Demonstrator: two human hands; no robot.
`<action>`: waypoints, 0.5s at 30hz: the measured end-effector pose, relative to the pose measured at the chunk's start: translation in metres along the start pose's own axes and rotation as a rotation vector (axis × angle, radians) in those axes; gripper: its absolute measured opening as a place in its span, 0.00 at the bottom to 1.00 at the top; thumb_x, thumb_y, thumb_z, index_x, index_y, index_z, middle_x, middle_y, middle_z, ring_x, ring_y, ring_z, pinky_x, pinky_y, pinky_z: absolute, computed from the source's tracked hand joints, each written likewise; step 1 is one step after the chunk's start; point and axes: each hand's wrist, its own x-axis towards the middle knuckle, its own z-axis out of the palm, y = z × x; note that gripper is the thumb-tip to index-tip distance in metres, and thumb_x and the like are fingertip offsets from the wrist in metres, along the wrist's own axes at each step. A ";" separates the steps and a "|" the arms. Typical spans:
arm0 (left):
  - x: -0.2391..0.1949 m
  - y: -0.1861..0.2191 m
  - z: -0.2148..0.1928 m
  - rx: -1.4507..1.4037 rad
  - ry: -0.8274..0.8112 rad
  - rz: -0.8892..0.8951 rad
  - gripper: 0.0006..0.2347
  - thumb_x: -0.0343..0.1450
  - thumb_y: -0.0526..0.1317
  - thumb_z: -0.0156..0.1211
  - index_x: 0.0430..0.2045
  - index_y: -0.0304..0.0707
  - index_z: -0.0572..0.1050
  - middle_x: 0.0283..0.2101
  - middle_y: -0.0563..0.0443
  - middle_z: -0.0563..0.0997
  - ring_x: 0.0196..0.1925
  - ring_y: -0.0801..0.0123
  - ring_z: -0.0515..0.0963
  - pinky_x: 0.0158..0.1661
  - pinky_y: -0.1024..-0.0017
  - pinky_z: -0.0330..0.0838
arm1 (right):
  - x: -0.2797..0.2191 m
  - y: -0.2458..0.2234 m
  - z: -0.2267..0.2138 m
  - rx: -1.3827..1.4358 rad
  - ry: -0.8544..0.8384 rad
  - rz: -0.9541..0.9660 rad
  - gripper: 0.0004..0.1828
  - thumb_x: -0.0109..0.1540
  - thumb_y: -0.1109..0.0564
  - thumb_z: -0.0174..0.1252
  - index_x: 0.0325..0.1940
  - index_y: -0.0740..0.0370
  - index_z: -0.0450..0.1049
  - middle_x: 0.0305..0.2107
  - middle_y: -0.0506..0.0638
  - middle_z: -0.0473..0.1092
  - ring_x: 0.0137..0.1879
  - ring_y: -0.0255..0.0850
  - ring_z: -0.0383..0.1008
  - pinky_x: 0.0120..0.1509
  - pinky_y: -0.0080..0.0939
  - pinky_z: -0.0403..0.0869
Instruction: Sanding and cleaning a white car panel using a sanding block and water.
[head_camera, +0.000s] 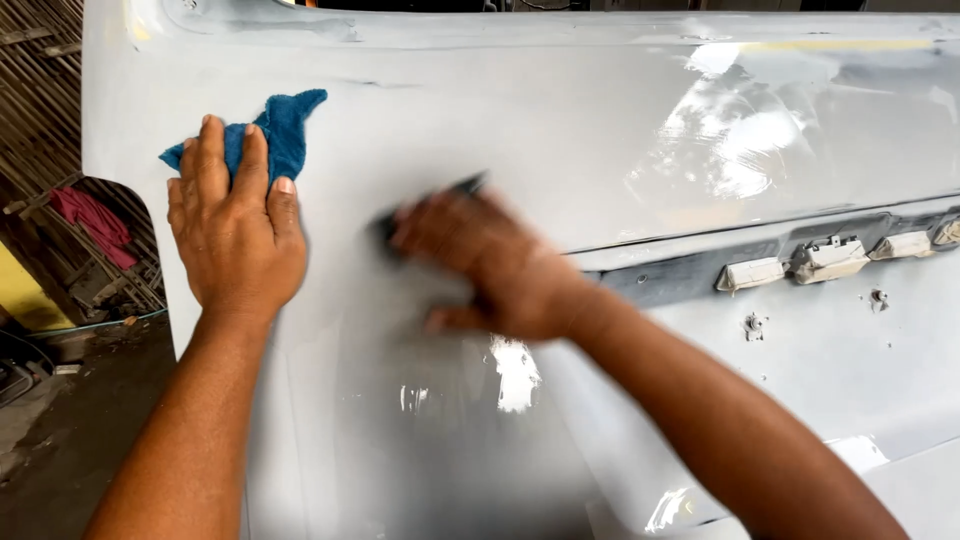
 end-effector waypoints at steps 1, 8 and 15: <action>0.001 0.002 0.002 0.003 0.004 0.001 0.22 0.82 0.45 0.49 0.71 0.36 0.67 0.77 0.32 0.56 0.78 0.38 0.54 0.71 0.39 0.45 | -0.002 0.030 -0.007 -0.001 0.004 -0.003 0.47 0.63 0.27 0.56 0.78 0.51 0.52 0.76 0.53 0.46 0.80 0.51 0.41 0.80 0.63 0.36; 0.000 0.006 0.001 0.041 0.028 -0.033 0.21 0.81 0.45 0.49 0.69 0.37 0.67 0.76 0.34 0.56 0.77 0.40 0.55 0.71 0.41 0.45 | 0.061 0.106 -0.013 -0.022 0.260 0.772 0.41 0.71 0.34 0.45 0.81 0.56 0.43 0.77 0.59 0.44 0.83 0.56 0.38 0.82 0.62 0.35; -0.001 0.005 0.000 0.022 0.028 -0.038 0.21 0.80 0.44 0.48 0.69 0.38 0.67 0.76 0.36 0.56 0.77 0.42 0.56 0.71 0.42 0.46 | 0.094 -0.005 0.007 0.006 0.088 0.114 0.38 0.68 0.33 0.47 0.78 0.48 0.48 0.76 0.51 0.44 0.80 0.52 0.37 0.79 0.62 0.37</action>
